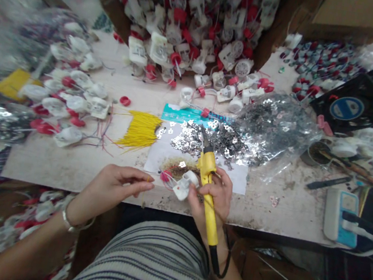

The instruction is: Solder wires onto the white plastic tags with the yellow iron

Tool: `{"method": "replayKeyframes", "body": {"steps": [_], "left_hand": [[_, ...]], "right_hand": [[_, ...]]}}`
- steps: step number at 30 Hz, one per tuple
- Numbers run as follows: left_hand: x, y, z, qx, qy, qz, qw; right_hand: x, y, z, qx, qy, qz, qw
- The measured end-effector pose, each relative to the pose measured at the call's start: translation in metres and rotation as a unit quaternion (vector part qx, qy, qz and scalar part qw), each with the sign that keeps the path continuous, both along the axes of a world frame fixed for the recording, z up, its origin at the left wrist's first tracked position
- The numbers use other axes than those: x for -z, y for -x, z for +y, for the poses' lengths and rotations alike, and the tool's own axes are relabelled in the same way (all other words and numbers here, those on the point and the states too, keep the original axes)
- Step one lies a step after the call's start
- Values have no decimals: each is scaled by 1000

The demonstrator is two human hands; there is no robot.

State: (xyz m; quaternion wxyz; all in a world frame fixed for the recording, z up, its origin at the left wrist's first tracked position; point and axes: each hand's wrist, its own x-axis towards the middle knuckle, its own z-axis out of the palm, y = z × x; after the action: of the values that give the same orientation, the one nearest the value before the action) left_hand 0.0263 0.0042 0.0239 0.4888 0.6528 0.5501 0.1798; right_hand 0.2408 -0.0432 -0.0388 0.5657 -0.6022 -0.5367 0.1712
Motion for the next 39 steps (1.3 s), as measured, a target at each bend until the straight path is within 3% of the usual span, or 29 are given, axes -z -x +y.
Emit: {"method": "replayKeyframes", "body": {"steps": [3, 8, 11, 14, 17, 20, 23, 26, 29, 33, 36, 39], "left_hand": [[12, -13, -7, -22, 118, -85, 989], [37, -27, -2, -126, 167, -133, 969], [43, -29, 0, -144, 195, -179, 953], [41, -28, -6, -124, 118, -142, 975], [38, -25, -16, -56, -87, -8, 995], [39, -22, -26, 18, -265, 90, 960], [42, -21, -31, 27, -356, 107, 928], [45, -24, -31, 11, -363, 30, 931], [46, -31, -26, -9, -281, -61, 958], [48, -40, -17, -26, -194, -90, 977], [50, -42, -13, 15, -202, -89, 975], [52, -42, -13, 51, -267, -57, 961]], "right_hand": [[-5, 3, -1, -1, -43, -51, 998], [-16, 15, -2, -33, -113, -101, 988], [-16, 19, -4, -61, -119, -87, 987], [-14, 19, -2, -39, -91, -68, 993], [-13, 17, 2, 8, -58, -85, 995], [-12, 18, 7, 19, -57, -113, 992], [-5, 22, 11, 8, -86, -136, 987], [6, 22, 14, -14, -91, -142, 986], [13, 18, 14, -72, -83, -134, 985], [9, 15, 8, -119, -85, -74, 986], [2, 21, 6, -106, -37, 15, 994], [-2, 26, 8, -48, 16, 24, 998]]}}
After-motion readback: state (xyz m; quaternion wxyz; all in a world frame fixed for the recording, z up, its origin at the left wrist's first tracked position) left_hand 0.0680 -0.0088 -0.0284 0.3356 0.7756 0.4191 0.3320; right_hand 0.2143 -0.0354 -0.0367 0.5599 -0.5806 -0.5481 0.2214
